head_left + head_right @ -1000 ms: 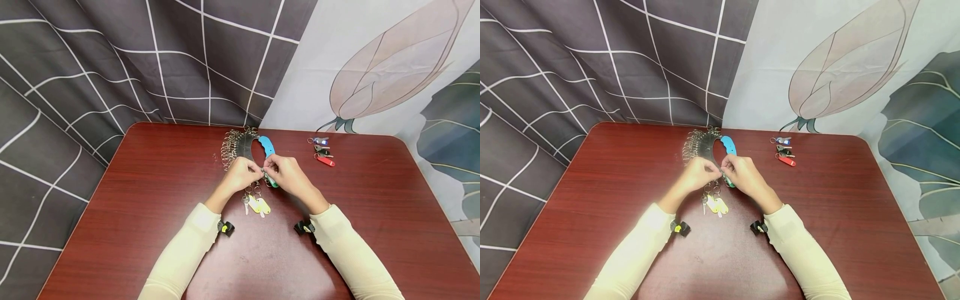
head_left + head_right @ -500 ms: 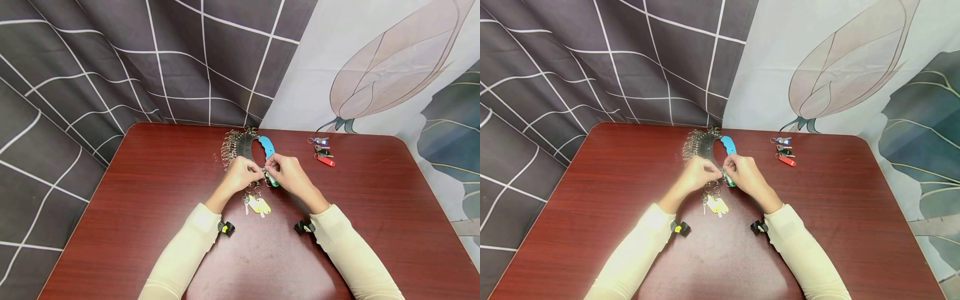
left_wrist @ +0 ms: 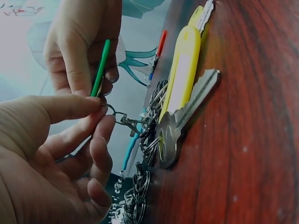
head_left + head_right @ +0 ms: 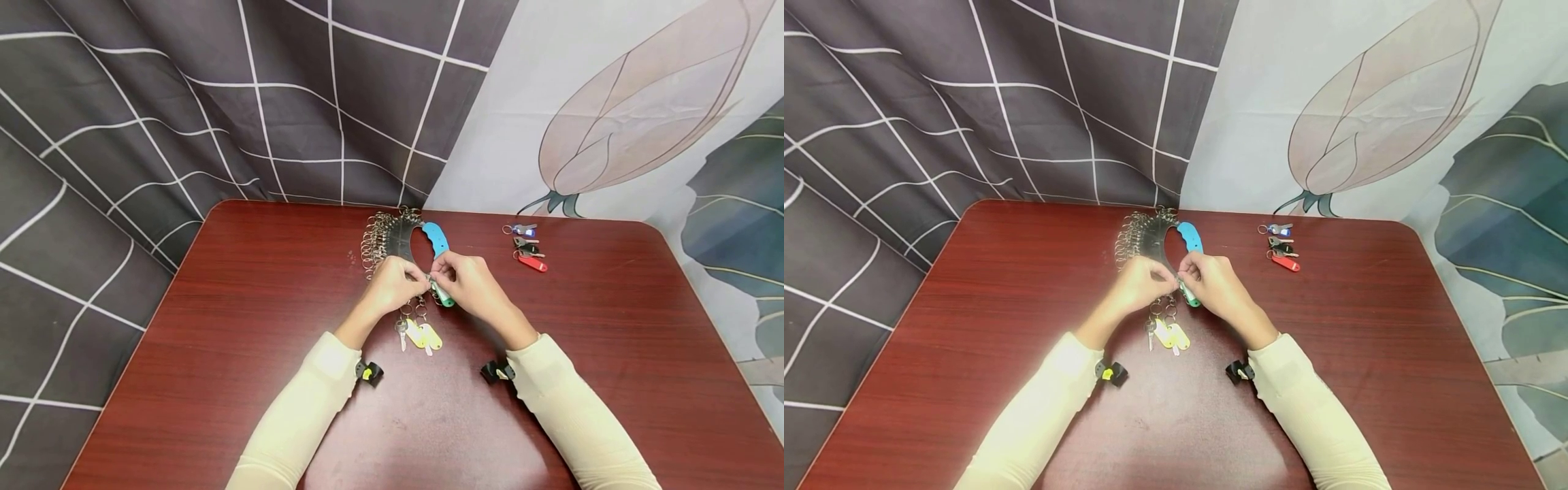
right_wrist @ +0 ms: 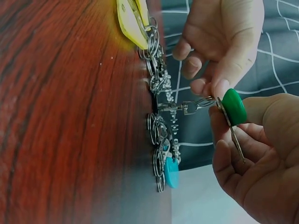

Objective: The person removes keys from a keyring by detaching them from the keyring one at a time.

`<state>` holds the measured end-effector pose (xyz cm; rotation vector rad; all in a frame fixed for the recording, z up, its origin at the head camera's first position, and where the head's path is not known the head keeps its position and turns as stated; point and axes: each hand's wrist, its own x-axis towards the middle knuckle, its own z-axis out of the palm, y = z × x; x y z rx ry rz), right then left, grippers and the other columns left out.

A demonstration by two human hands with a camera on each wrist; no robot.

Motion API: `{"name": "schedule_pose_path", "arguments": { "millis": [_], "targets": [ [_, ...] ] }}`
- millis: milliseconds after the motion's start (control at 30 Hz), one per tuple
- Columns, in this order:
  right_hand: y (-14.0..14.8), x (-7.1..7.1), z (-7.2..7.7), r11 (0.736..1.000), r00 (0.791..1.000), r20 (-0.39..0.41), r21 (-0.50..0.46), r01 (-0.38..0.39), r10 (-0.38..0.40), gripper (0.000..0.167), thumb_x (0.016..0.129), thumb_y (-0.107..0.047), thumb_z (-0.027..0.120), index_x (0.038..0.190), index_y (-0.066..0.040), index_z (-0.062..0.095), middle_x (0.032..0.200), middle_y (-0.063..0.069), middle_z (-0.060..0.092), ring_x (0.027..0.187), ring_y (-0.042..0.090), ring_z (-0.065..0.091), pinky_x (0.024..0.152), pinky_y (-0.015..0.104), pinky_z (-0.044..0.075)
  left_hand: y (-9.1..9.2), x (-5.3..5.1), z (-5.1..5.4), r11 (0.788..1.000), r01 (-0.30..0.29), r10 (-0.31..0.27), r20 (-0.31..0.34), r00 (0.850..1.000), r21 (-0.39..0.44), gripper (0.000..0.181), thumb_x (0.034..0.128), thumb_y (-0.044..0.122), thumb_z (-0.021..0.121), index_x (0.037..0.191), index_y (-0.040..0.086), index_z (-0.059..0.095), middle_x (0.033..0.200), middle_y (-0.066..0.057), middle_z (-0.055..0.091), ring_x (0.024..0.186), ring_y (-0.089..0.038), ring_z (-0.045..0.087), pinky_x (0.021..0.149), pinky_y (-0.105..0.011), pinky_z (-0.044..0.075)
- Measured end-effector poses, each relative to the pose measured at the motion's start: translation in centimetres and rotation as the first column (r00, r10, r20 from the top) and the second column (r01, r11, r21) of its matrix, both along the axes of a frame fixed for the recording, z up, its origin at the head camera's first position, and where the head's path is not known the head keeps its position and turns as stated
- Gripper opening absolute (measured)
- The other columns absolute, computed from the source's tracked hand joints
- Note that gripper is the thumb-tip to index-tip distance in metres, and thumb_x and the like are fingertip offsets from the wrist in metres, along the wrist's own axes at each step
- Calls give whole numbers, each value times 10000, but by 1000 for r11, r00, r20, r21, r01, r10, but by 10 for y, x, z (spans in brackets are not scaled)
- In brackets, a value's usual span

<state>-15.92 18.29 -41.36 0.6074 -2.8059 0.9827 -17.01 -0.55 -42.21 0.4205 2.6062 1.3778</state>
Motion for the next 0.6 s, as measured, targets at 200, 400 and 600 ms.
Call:
{"name": "schedule_pose_path", "arguments": {
  "millis": [200, 400, 600],
  "targets": [
    [0, 0, -1, 1000, 1000, -10, 3, -1, 1, 53, 957, -102, 716, 908, -103, 697, 779, 12, 712, 715, 119, 644, 665, 281, 528, 0, 0, -1, 999, -15, 15, -7, 1000, 34, 70, 831, 111, 778, 768, 111, 809, 761, -18, 755, 531, -33, 538, 533, -200, 447],
    [2, -2, -2, 1000, 1000, -14, 9, 19, -19, 49, 967, -109, 705, 921, -94, 702, 793, 23, 720, 733, 140, 661, 674, 291, 531, 1, 2, 0, 1000, 12, -12, -63, 998, 1, 82, 793, 91, 763, 738, 136, 802, 723, 22, 741, 596, -28, 563, 610, -211, 471],
    [4, -3, -1, 999, 999, -27, -29, 17, -17, 44, 954, -105, 736, 940, -86, 699, 844, 43, 749, 785, 176, 703, 703, 329, 551, 5, 4, -1, 995, 85, -88, -58, 994, -51, 96, 803, 78, 752, 753, 142, 804, 707, 44, 740, 614, -14, 580, 642, -201, 476]
  ]
}}
